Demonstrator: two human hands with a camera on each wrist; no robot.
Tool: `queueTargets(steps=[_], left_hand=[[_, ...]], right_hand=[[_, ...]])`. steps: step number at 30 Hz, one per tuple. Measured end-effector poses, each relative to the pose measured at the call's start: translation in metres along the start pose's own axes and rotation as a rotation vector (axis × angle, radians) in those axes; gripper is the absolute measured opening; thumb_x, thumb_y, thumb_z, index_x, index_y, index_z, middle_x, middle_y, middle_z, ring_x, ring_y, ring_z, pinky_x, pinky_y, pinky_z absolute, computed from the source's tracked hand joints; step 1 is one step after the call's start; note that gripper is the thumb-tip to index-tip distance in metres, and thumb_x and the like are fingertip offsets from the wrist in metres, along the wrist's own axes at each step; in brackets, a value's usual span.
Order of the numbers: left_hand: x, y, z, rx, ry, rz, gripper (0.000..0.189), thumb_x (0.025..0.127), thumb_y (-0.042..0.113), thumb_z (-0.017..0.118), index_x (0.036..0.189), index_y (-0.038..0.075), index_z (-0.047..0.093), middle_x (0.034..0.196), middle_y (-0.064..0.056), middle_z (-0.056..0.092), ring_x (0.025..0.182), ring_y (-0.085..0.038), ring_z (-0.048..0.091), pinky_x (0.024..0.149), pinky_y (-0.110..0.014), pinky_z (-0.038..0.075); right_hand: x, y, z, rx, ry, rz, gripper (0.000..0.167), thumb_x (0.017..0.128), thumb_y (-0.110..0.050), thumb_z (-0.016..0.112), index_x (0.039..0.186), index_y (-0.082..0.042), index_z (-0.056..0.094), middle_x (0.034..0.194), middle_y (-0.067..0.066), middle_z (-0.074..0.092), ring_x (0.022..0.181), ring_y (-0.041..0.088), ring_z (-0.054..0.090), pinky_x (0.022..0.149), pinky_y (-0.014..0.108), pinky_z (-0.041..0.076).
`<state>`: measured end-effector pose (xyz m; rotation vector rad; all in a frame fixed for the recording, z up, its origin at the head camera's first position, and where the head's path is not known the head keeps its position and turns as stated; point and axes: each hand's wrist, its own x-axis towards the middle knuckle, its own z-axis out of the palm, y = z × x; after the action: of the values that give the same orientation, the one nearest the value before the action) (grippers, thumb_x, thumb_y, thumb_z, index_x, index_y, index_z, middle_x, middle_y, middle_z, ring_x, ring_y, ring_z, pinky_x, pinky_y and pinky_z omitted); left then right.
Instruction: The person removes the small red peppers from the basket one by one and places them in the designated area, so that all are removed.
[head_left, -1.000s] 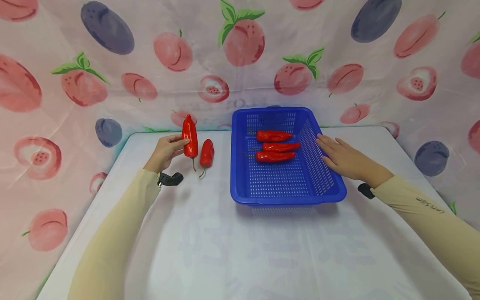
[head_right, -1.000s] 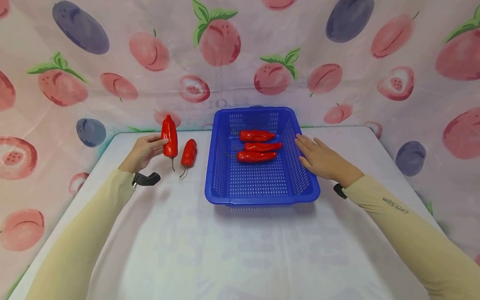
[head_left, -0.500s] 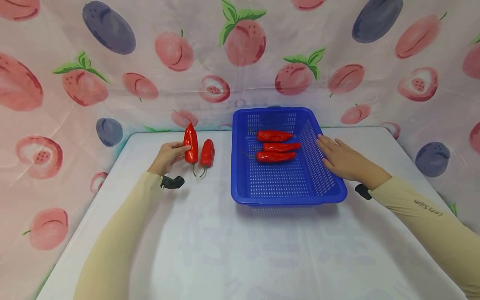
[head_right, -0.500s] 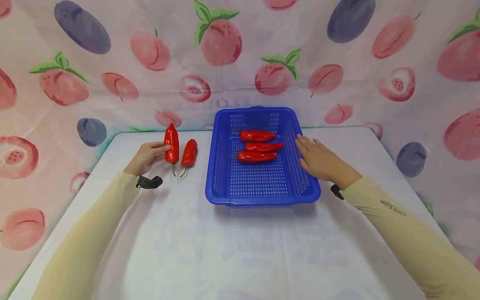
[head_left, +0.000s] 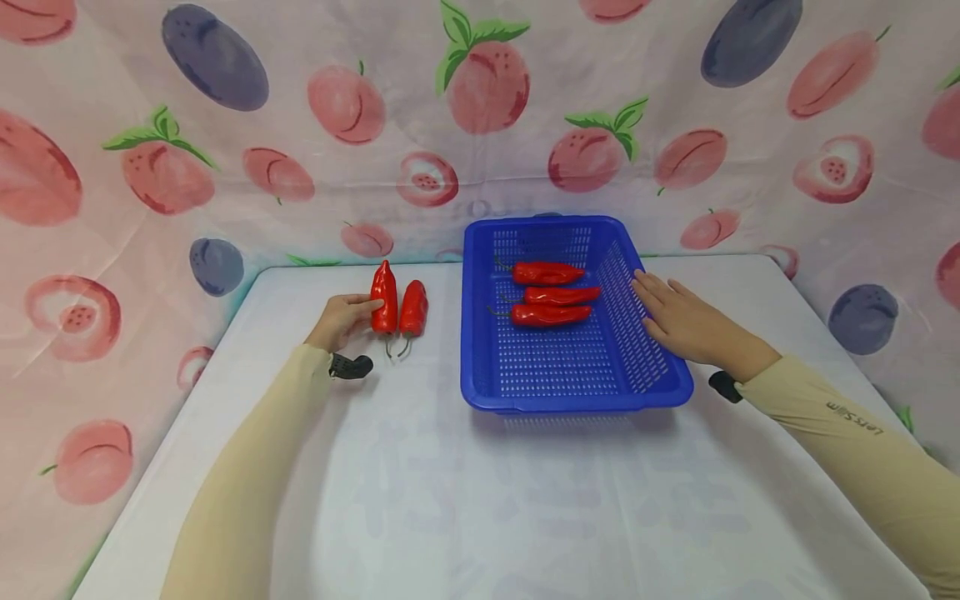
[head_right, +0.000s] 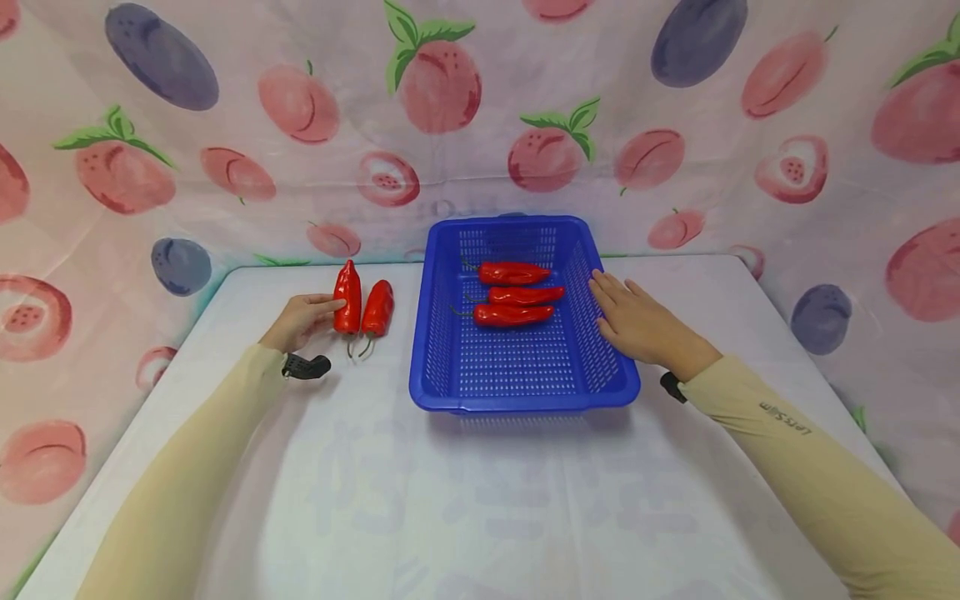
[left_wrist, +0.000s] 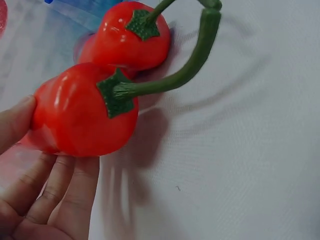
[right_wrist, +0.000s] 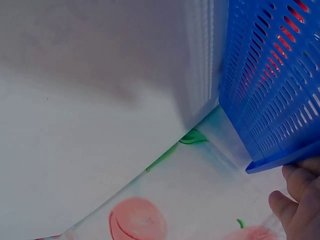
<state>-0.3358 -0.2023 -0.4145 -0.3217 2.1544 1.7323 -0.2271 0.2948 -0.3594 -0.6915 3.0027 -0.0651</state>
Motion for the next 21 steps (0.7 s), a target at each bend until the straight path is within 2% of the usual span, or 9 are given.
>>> queueTargets(steps=[3,9,15,21], left_hand=[[0.0013,0.0007,0.0,0.002,0.008,-0.021,0.059,0.094,0.021,0.058,0.144,0.0,0.034,0.146,-0.015,0.039,0.105,-0.015,0.051,0.09,-0.019,0.051],[0.0055,-0.001,-0.0004,0.026,0.023,-0.035,0.059,0.094,0.02,0.057,0.143,-0.003,0.033,0.148,-0.018,0.037,0.122,-0.026,0.047,0.106,-0.032,0.041],[0.0082,-0.0059,-0.0033,0.054,0.054,-0.044,0.062,0.094,0.024,0.057,0.144,-0.002,0.032,0.149,-0.019,0.035,0.129,-0.031,0.043,0.109,-0.036,0.039],[0.0072,-0.0056,-0.0039,0.083,0.078,-0.062,0.061,0.094,0.025,0.057,0.144,-0.002,0.033,0.148,-0.019,0.035,0.129,-0.03,0.043,0.109,-0.036,0.039]], right_hand=[[0.0,-0.0001,-0.0003,0.007,0.001,-0.001,0.06,0.097,-0.019,0.043,0.145,0.009,0.021,0.153,0.027,0.016,0.142,0.042,0.017,0.115,0.059,0.013],[-0.0002,0.0003,-0.0002,0.02,0.008,-0.009,0.06,0.097,-0.019,0.044,0.145,0.009,0.021,0.153,0.028,0.016,0.142,0.042,0.017,0.115,0.059,0.013],[-0.0006,0.0002,-0.0007,0.024,0.011,-0.014,0.06,0.096,-0.019,0.044,0.145,0.01,0.021,0.153,0.028,0.016,0.142,0.042,0.017,0.115,0.06,0.013],[-0.0006,-0.0007,-0.0016,0.018,0.0,-0.002,0.06,0.097,-0.02,0.043,0.145,0.009,0.02,0.153,0.028,0.016,0.142,0.042,0.017,0.115,0.059,0.013]])
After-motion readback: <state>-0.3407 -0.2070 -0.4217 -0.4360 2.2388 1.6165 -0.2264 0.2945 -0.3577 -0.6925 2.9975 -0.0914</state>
